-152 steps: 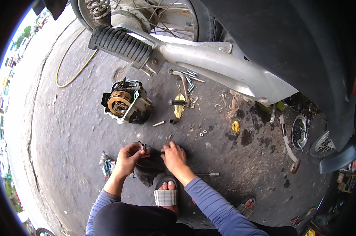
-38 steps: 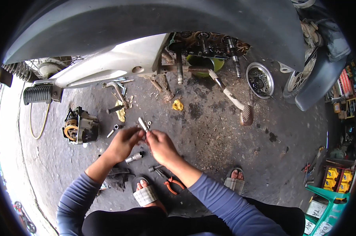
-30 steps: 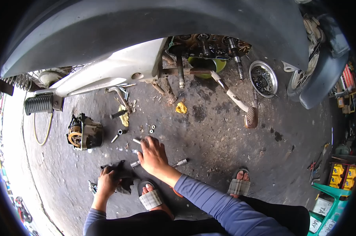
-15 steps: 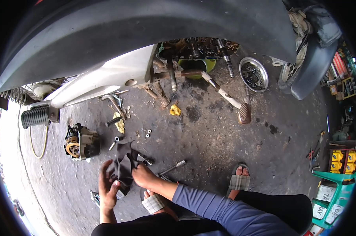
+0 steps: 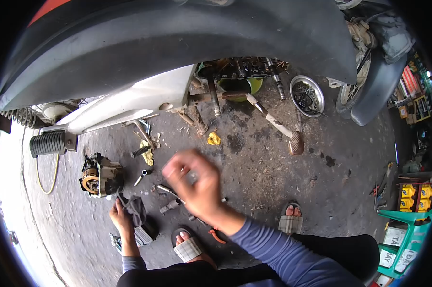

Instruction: Disassemble and inspect motorcycle engine components including the crankcase and gears.

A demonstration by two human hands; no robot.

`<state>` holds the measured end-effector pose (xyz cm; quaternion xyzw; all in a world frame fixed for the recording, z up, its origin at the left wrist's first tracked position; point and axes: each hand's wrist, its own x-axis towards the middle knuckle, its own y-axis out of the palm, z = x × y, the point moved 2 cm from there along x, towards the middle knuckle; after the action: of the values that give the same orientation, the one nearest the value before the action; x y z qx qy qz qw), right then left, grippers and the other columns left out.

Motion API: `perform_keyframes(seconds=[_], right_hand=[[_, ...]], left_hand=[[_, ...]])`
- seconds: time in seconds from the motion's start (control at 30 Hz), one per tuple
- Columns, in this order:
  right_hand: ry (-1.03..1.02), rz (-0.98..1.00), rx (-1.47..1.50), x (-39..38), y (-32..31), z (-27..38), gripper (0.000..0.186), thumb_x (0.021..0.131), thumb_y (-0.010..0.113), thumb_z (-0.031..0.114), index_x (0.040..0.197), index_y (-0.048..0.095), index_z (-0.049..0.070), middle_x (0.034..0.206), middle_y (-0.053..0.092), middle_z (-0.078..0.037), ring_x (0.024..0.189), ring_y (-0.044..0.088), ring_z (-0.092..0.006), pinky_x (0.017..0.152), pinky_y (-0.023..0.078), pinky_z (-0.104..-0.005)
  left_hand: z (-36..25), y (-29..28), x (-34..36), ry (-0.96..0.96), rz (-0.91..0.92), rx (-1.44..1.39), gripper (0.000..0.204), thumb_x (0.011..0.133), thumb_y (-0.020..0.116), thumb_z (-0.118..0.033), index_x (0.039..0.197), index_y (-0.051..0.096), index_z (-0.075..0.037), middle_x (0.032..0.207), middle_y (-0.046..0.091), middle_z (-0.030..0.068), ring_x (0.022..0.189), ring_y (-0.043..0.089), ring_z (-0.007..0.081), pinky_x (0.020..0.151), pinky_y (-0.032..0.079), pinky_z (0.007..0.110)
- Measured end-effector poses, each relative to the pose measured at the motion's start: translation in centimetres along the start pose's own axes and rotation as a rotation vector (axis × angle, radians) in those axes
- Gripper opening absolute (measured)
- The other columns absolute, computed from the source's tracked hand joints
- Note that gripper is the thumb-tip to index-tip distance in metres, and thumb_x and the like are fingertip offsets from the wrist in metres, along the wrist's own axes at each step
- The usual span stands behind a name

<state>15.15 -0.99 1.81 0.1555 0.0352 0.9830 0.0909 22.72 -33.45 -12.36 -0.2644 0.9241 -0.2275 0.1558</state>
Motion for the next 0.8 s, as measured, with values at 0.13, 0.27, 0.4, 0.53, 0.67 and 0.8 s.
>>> perform_keyframes(seconds=[0.13,0.27,0.4,0.53,0.67,0.8], right_hand=[[0.567,-0.300,0.425,9.1,-8.1,-3.4,0.052,0.093,0.040,0.059,0.094,0.049,0.007,0.074,0.054,-0.003,0.059,0.051,-0.0100,0.051,0.043,-0.0256],[0.707,-0.284,0.503,14.3,-10.9,-5.3,0.052,0.090,0.047,0.059,0.088,0.048,0.007,0.069,0.047,-0.001,0.054,0.043,-0.0095,0.047,0.035,-0.0249],[0.747,-0.261,0.372,13.6,-12.1,-8.3,0.049,0.092,0.049,0.054,0.088,0.051,0.005,0.069,0.046,0.000,0.056,0.043,-0.0101,0.048,0.036,-0.0253],[0.518,-0.247,0.516,13.9,-10.9,-7.4,0.044,0.098,0.043,0.044,0.100,0.054,0.002,0.076,0.049,-0.003,0.059,0.047,-0.0128,0.052,0.042,-0.0284],[0.491,0.099,-0.058,5.5,-7.2,-4.1,0.022,0.098,0.042,0.027,0.088,0.046,0.009,0.070,0.046,-0.003,0.059,0.049,-0.0130,0.054,0.045,-0.0315],[-0.005,1.227,-0.342,-2.8,-16.2,5.7,0.032,0.089,0.058,0.025,0.064,0.050,0.005,0.058,0.050,-0.010,0.055,0.057,-0.0292,0.056,0.048,-0.0389]], left_hand=[[-0.1,-0.7,-1.5,0.018,0.040,-0.209,0.033,0.097,0.051,-0.027,0.088,0.065,0.002,0.075,0.059,-0.0023,0.065,0.047,0.0042,0.058,0.036,0.020],[-1.2,0.8,-3.2,0.047,0.176,-0.166,0.033,0.097,0.052,-0.026,0.091,0.065,0.003,0.074,0.058,-0.0039,0.067,0.045,0.0041,0.059,0.037,0.021],[-1.3,-0.1,-3.1,0.063,0.153,0.086,0.032,0.094,0.055,-0.024,0.081,0.061,0.004,0.062,0.053,0.0001,0.063,0.039,0.0060,0.055,0.035,0.025],[-6.7,0.6,-3.9,0.534,0.240,1.091,0.027,0.079,0.067,-0.020,0.092,0.062,0.003,0.100,0.062,0.0212,0.083,0.060,0.0391,0.071,0.048,0.043],[-18.3,6.5,-6.0,0.532,0.959,0.589,0.037,0.079,0.069,-0.016,0.109,0.058,0.003,0.110,0.061,0.0188,0.100,0.060,0.0360,0.086,0.049,0.040],[-25.7,17.5,-6.4,0.317,1.144,0.157,0.052,0.089,0.062,-0.035,0.121,0.050,0.004,0.112,0.060,0.0186,0.108,0.058,0.0275,0.091,0.046,0.036]])
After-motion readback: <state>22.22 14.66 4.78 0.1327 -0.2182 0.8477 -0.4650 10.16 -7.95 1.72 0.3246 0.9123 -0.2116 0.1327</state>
